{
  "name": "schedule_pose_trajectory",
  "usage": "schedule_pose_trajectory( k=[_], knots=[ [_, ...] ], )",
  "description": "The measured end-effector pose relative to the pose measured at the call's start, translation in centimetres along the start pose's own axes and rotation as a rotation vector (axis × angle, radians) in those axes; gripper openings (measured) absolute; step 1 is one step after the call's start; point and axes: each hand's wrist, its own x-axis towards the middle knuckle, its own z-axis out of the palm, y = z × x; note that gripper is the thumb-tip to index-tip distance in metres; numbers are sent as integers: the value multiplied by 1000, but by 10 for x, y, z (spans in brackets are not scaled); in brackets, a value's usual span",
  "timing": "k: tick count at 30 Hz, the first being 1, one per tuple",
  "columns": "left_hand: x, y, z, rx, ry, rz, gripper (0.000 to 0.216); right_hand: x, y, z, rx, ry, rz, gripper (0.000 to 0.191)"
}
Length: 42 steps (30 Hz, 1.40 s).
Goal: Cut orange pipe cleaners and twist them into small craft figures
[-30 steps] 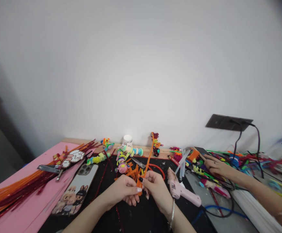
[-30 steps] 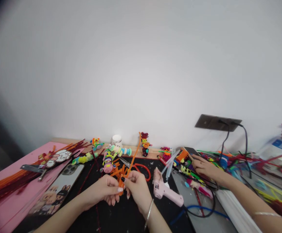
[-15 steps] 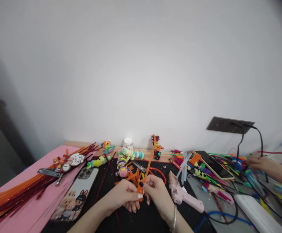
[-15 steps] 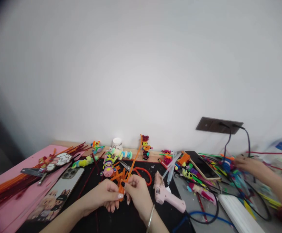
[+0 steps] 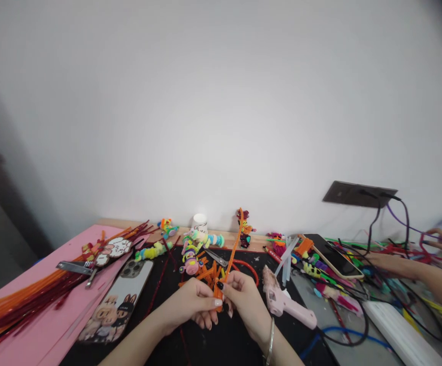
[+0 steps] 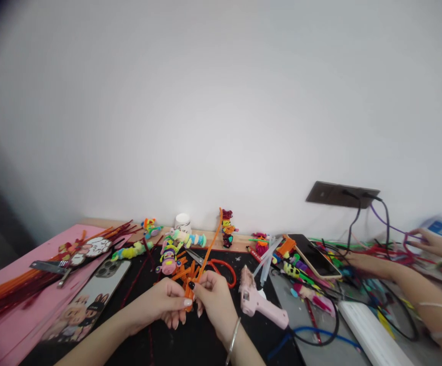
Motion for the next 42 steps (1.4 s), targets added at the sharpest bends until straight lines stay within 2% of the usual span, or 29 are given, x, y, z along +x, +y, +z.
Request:
schedule_pose_trajectory(
  k=[5, 11, 14, 16, 18, 19, 23, 26, 29, 32, 37, 42],
  knots=[
    [-1, 4, 3, 25, 24, 0, 48, 1, 2, 0, 9, 20, -13, 36],
    [8, -1, 0, 98, 268, 82, 54, 3, -2, -4, 96, 199, -125, 32],
    [7, 0, -2, 294, 395, 147, 53, 2, -3, -3, 99, 154, -102, 31],
    [2, 4, -1, 410, 449, 280, 48, 1, -2, -1, 91, 82, -81, 30],
    [-2, 8, 1, 455, 430, 387, 34, -1, -2, 0, 80, 15, -48, 32],
    [-4, 10, 3, 446, 398, 395, 27, -2, -3, 1, 73, -9, -28, 33],
    [-3, 9, 8, 303, 293, 294, 20, -4, -4, 1, 38, -49, 11, 39],
    [-1, 6, 9, 277, 288, 284, 20, -2, -4, -1, 50, 31, -39, 38],
    [-2, 8, 9, 326, 250, 280, 18, -1, -5, -3, 101, 130, -96, 36],
    [-6, 11, 10, 470, 225, 326, 20, -1, -6, -3, 124, 155, -103, 36],
    [-13, 14, 9, 715, 269, 533, 20, -3, -3, 1, 77, 78, -86, 38],
    [-10, 12, 7, 708, 248, 546, 18, -5, -4, 3, 69, 4, -105, 40]
  ],
)
